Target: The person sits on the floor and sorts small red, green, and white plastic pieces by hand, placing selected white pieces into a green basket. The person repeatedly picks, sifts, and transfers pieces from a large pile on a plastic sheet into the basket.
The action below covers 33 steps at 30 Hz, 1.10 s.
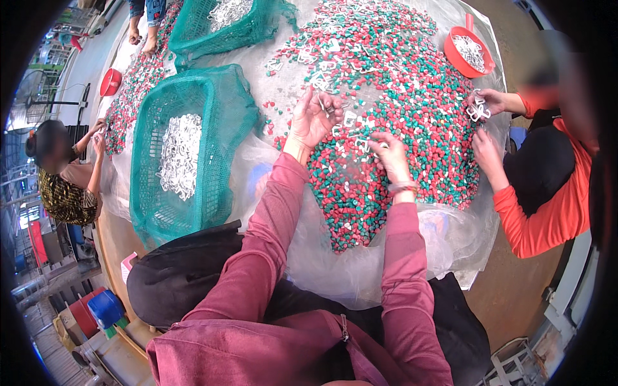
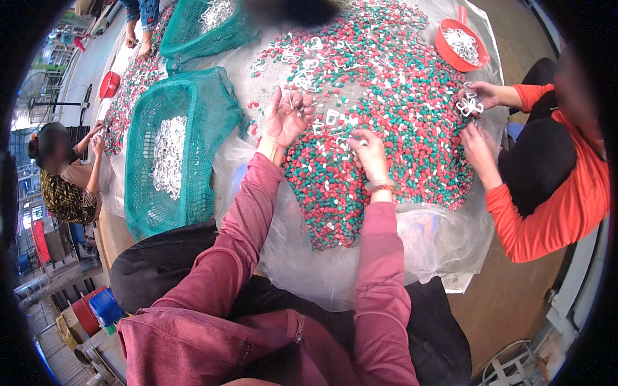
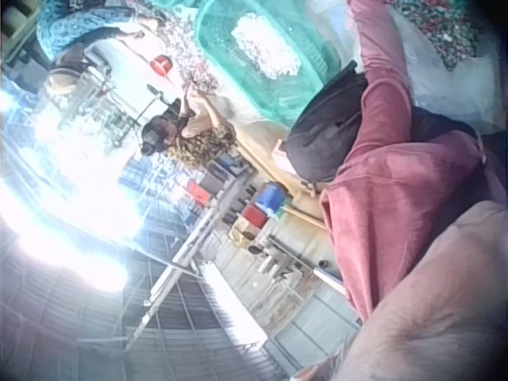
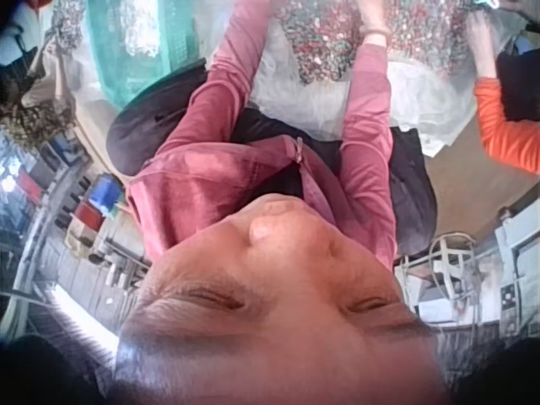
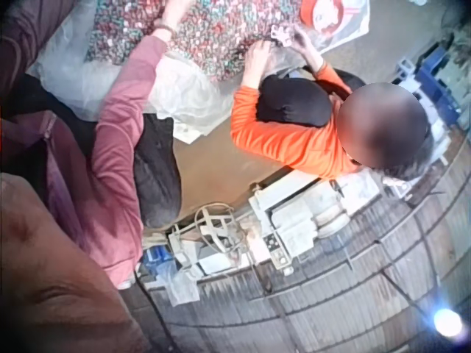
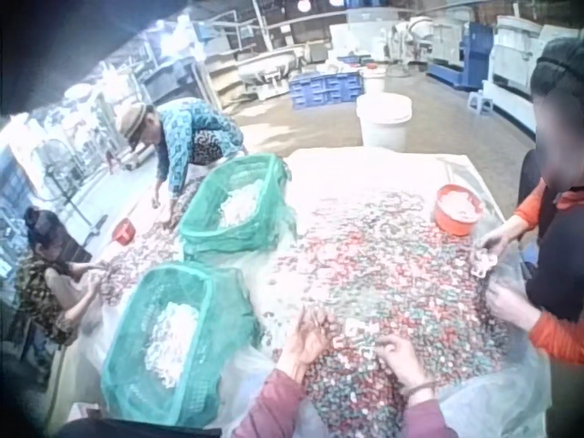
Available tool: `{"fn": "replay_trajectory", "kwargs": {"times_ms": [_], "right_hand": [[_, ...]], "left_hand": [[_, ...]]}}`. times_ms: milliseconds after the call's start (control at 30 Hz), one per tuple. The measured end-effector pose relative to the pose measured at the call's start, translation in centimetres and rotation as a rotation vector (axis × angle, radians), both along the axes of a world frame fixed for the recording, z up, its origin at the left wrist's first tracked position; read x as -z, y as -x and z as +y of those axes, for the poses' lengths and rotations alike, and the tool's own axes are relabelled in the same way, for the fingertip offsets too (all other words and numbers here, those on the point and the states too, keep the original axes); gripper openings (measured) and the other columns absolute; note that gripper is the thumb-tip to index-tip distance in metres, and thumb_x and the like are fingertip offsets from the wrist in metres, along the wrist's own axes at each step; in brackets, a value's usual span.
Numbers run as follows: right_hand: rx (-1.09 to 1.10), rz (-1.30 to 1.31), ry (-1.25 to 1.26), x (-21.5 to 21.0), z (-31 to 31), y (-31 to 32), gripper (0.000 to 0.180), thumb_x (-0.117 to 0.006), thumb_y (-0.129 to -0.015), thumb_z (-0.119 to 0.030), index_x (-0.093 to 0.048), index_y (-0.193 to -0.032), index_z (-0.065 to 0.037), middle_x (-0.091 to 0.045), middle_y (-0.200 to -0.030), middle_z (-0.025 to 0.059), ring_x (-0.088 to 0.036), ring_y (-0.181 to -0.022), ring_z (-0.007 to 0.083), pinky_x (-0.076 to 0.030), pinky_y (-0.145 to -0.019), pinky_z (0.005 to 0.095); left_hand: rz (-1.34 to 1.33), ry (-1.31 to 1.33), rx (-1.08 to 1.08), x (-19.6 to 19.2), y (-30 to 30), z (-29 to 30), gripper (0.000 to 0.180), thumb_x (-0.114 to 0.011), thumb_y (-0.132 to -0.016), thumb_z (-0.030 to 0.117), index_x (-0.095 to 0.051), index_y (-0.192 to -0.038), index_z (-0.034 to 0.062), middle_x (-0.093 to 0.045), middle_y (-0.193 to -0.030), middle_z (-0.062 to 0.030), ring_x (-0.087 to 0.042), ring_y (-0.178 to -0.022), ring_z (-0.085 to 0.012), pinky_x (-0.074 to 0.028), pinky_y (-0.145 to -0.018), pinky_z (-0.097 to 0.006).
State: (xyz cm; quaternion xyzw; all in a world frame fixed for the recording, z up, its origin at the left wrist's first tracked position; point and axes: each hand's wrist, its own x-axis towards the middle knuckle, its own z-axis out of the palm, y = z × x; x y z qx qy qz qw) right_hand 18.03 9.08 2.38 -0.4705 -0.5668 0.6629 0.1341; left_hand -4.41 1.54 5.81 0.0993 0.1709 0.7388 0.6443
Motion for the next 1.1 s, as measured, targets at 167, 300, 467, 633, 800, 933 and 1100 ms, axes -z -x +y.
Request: {"fn": "replay_trajectory", "kwargs": {"times_ms": [167,300,467,633,800,933,1100], "right_hand": [[-0.075,-0.448,-0.583,2.2,-0.7,3.0,0.026,-0.076,-0.074,-0.018,-0.066,-0.092,-0.001,-0.067,-0.079,0.0175,-0.067,-0.075,0.0304,-0.051,-0.069,0.0408],[0.241,0.005,-0.087,1.9,-1.1,0.8,0.014,-0.074,-0.080,-0.015,-0.065,-0.077,-0.005,-0.059,-0.061,0.0003,-0.051,-0.047,0.0062,-0.037,-0.042,0.0228],[0.567,0.754,0.528,1.5,-1.1,-3.9,0.030,-0.061,-0.085,-0.007,-0.054,-0.115,-0.004,-0.061,-0.098,0.0098,-0.060,-0.082,0.0187,-0.049,-0.069,0.0288],[0.727,0.977,0.486,-1.3,-1.0,-5.4,0.043,-0.054,-0.087,-0.005,-0.044,-0.128,-0.002,-0.055,-0.102,0.0127,-0.057,-0.086,0.0248,-0.054,-0.058,0.0284],[0.289,1.486,0.628,-3.7,-0.4,-5.4,0.024,-0.049,-0.092,-0.011,-0.046,-0.113,0.001,-0.041,-0.086,0.0071,-0.038,-0.065,0.0137,-0.033,-0.032,0.0187],[0.216,1.524,0.732,-3.7,-1.1,-4.6,0.028,-0.044,-0.098,-0.021,-0.050,-0.115,0.000,-0.049,-0.092,0.0088,-0.046,-0.070,0.0150,-0.038,-0.037,0.0216],[0.405,0.852,0.639,-2.5,-0.1,-1.0,0.039,-0.046,-0.098,-0.034,-0.052,-0.124,-0.006,-0.062,-0.111,0.0136,-0.060,-0.095,0.0274,-0.050,-0.053,0.0308]], "left_hand": [[0.464,0.443,0.041,0.7,0.5,3.9,0.024,-0.061,-0.092,0.031,-0.057,-0.085,0.0077,-0.045,-0.068,0.0013,-0.040,-0.053,-0.0066,-0.033,-0.044,-0.021],[2.066,0.750,0.162,4.5,-0.9,6.3,0.041,-0.072,-0.078,0.044,-0.068,-0.090,0.0044,-0.067,-0.075,-0.0107,-0.066,-0.068,-0.0198,-0.051,-0.052,-0.031],[2.459,0.176,0.176,10.4,-2.5,5.7,0.015,-0.068,-0.073,0.028,-0.075,-0.083,0.0184,-0.067,-0.075,-0.0098,-0.067,-0.074,-0.0229,-0.053,-0.068,-0.042],[1.747,0.856,0.114,10.5,-4.1,6.6,0.034,-0.068,-0.070,0.025,-0.065,-0.090,-0.0021,-0.065,-0.091,-0.0260,-0.065,-0.088,-0.0403,-0.053,-0.077,-0.050],[2.023,0.816,0.110,9.1,-5.7,6.0,0.021,-0.062,-0.079,0.016,-0.066,-0.093,0.0001,-0.067,-0.092,-0.0198,-0.067,-0.087,-0.0363,-0.054,-0.074,-0.045],[2.068,0.659,0.122,8.4,-5.8,5.3,0.015,-0.067,-0.075,0.011,-0.068,-0.088,0.0024,-0.068,-0.087,-0.0166,-0.068,-0.085,-0.0324,-0.055,-0.071,-0.043],[2.002,0.806,0.126,9.1,-4.9,5.5,0.024,-0.073,-0.072,0.020,-0.068,-0.087,0.0004,-0.068,-0.090,-0.0189,-0.067,-0.091,-0.0333,-0.054,-0.076,-0.043]]}}
